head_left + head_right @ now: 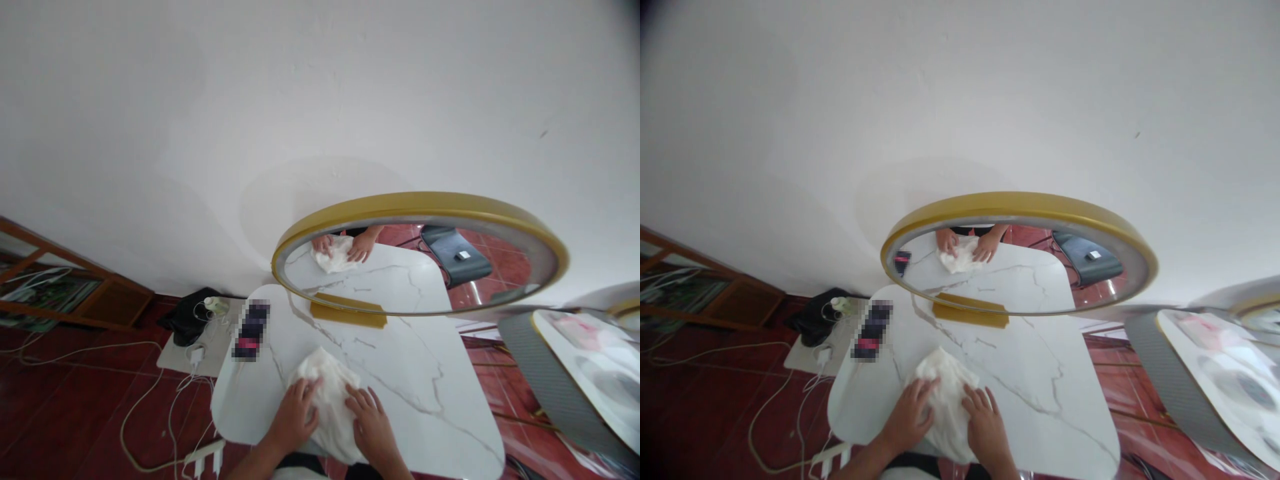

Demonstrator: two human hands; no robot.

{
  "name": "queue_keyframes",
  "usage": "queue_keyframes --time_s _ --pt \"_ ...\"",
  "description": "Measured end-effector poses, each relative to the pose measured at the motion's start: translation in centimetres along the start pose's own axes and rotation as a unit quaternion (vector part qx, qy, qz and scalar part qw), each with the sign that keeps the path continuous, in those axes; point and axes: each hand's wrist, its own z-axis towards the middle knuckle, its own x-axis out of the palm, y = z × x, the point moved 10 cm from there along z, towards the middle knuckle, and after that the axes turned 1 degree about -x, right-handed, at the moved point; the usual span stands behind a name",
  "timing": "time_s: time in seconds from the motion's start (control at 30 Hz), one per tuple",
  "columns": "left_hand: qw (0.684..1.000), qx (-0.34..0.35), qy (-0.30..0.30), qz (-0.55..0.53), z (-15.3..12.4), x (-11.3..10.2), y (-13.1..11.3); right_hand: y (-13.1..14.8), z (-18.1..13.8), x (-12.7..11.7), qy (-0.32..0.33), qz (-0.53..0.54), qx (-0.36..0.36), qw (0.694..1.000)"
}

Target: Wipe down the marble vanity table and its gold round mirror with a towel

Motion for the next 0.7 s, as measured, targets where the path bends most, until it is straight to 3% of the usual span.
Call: queue_keyframes --time_s 0.17,0.27,0.43,0.7 --pt "0.993 0.025 0.110 -0.045 0.3 2.8 -1.6 -0.8 -2.6 1.1 -0.053 -0.022 0.018 0.998" --pt "0.990 0.016 0.132 -0.045 1.3 3.1 -1.9 0.0 -3.1 2.7 -0.066 -0.022 0.010 0.998" --pt "0.992 -0.004 0.117 -0.045 3.3 3.0 -1.7 0.4 -1.3 1.6 -0.105 -0.052 0.029 0.993" --pt "0.996 -0.043 0.039 -0.062 9.8 -0.4 -1.3 -1.4 6.6 -3.7 -0.137 -0.113 0.020 0.984"
